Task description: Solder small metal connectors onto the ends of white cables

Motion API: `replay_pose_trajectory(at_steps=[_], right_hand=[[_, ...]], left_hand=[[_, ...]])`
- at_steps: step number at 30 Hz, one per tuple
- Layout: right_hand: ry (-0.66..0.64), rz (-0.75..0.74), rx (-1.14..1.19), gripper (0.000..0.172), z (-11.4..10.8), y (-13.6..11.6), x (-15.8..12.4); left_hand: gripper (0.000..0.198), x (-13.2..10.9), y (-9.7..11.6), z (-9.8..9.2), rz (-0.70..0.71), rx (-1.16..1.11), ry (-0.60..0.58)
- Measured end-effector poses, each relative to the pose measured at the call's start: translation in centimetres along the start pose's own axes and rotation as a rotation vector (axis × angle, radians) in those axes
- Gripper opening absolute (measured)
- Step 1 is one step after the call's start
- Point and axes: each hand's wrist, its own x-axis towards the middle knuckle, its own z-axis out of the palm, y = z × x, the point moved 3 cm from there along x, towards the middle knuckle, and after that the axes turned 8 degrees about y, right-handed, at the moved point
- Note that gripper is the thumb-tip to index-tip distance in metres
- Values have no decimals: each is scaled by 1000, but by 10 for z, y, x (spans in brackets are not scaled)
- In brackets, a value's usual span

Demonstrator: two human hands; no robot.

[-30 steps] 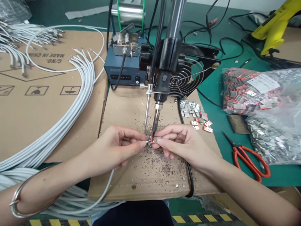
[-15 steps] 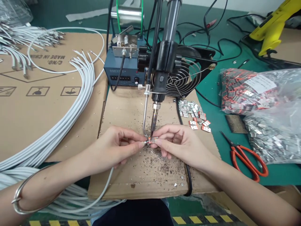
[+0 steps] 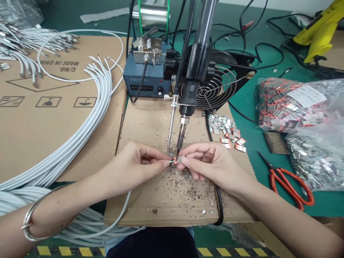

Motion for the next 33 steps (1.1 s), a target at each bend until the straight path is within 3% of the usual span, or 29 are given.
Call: replay_pose_trajectory(at_steps=[12, 33], right_hand=[[-38, -3, 82, 6, 1, -1, 0], [14, 15, 52, 7, 0, -2, -1]], left_hand=[[19, -1, 0, 0, -1, 6, -38], [18, 1, -1, 0, -6, 5, -13]])
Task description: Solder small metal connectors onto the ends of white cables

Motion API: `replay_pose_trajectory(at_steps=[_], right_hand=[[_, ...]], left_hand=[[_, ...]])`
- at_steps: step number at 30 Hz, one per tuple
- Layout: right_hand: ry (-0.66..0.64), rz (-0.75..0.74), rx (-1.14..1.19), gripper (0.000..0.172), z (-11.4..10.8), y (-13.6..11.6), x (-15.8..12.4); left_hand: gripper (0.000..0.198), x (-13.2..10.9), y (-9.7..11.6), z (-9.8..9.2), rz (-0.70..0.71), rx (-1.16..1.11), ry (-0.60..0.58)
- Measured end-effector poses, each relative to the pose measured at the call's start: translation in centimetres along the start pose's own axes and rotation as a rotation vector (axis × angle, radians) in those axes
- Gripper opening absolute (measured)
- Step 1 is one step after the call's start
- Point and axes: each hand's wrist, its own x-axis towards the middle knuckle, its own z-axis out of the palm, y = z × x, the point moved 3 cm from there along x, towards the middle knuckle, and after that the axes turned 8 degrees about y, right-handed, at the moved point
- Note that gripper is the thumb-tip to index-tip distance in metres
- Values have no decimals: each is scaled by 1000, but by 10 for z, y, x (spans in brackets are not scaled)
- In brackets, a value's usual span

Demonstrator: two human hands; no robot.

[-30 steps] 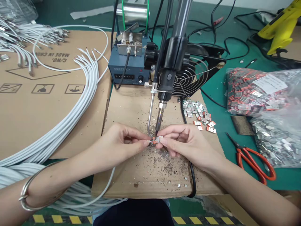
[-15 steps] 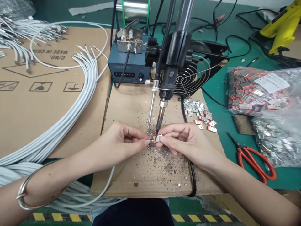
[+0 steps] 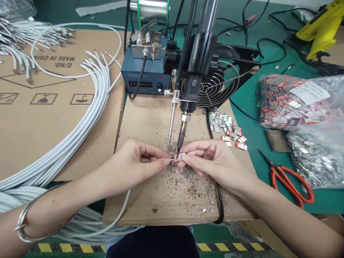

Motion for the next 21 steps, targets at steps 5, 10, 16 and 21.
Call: replay_pose_trajectory(at_steps=[5, 10, 16, 21], right_hand=[[6, -6, -53, 10, 1, 1, 0], [0, -2, -40, 11, 3, 0, 1], [-20, 4, -42, 9, 2, 0, 0], [-52, -18, -22, 7, 1, -1, -1]], left_hand=[[17, 0, 3, 1, 3, -5, 17], [17, -2, 3, 3, -26, -12, 12], [16, -4, 5, 2, -1, 3, -1], [15, -4, 3, 0, 9, -8, 4]])
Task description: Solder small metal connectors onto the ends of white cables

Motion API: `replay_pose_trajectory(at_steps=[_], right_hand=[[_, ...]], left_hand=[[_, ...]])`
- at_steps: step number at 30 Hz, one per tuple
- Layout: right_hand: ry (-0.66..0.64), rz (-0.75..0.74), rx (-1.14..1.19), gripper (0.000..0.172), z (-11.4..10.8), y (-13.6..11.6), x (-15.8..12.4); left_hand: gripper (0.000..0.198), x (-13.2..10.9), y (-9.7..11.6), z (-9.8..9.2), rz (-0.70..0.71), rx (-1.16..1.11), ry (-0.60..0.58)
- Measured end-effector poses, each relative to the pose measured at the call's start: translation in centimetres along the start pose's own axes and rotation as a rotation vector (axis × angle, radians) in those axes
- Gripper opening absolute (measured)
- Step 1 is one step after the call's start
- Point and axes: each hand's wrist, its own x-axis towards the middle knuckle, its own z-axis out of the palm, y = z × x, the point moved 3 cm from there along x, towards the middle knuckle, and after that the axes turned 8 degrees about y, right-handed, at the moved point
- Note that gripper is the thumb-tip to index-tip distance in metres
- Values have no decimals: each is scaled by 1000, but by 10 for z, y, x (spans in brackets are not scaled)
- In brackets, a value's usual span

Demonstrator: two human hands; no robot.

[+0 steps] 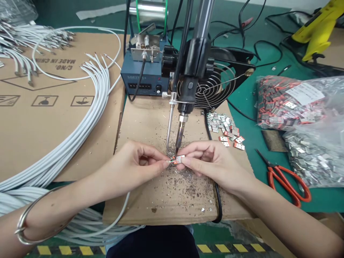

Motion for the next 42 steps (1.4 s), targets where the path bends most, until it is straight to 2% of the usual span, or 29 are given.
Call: replay_pose_trajectory(at_steps=[10, 17, 42], right_hand=[[18, 8, -12, 10, 0, 0, 0], [-2, 0, 8, 7, 0, -1, 0], [33, 1, -37, 6, 2, 0, 1]], left_hand=[[16, 1, -2, 1, 6, -13, -23], [17, 1, -3, 1, 22, -2, -38], [21, 2, -3, 0, 30, 72, -9]])
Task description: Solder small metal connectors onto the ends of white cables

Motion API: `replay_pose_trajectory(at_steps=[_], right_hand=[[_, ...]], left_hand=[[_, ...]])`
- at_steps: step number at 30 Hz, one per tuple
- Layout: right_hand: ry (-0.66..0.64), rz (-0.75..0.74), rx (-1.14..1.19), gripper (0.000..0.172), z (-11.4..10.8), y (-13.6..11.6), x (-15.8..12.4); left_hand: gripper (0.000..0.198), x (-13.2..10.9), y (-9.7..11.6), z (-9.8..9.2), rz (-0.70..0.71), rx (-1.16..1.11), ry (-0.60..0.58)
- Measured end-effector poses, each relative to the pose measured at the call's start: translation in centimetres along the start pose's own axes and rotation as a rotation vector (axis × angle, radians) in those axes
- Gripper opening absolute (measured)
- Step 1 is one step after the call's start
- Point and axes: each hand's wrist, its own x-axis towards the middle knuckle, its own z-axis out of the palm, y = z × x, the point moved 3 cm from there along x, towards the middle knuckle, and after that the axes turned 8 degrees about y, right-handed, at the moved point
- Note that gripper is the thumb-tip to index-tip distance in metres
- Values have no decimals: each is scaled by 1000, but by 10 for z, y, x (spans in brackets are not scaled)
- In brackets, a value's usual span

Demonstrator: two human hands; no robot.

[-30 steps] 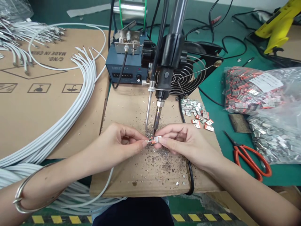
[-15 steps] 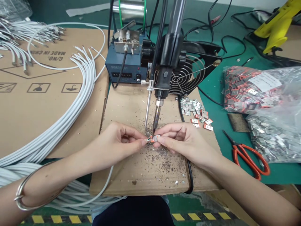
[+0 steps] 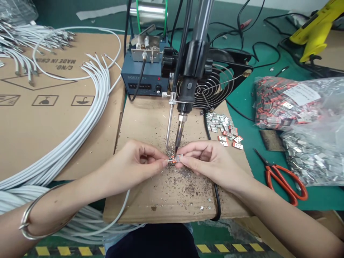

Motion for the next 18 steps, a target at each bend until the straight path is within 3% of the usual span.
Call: replay_pose_trajectory(at_steps=[7, 18], right_hand=[[-8, -17, -7, 6, -1, -1, -2], [-22, -25, -30, 6, -1, -2, -2]], left_hand=[[19, -3, 4, 0, 90, 80, 32], [22, -4, 2, 0, 100, 69, 46]])
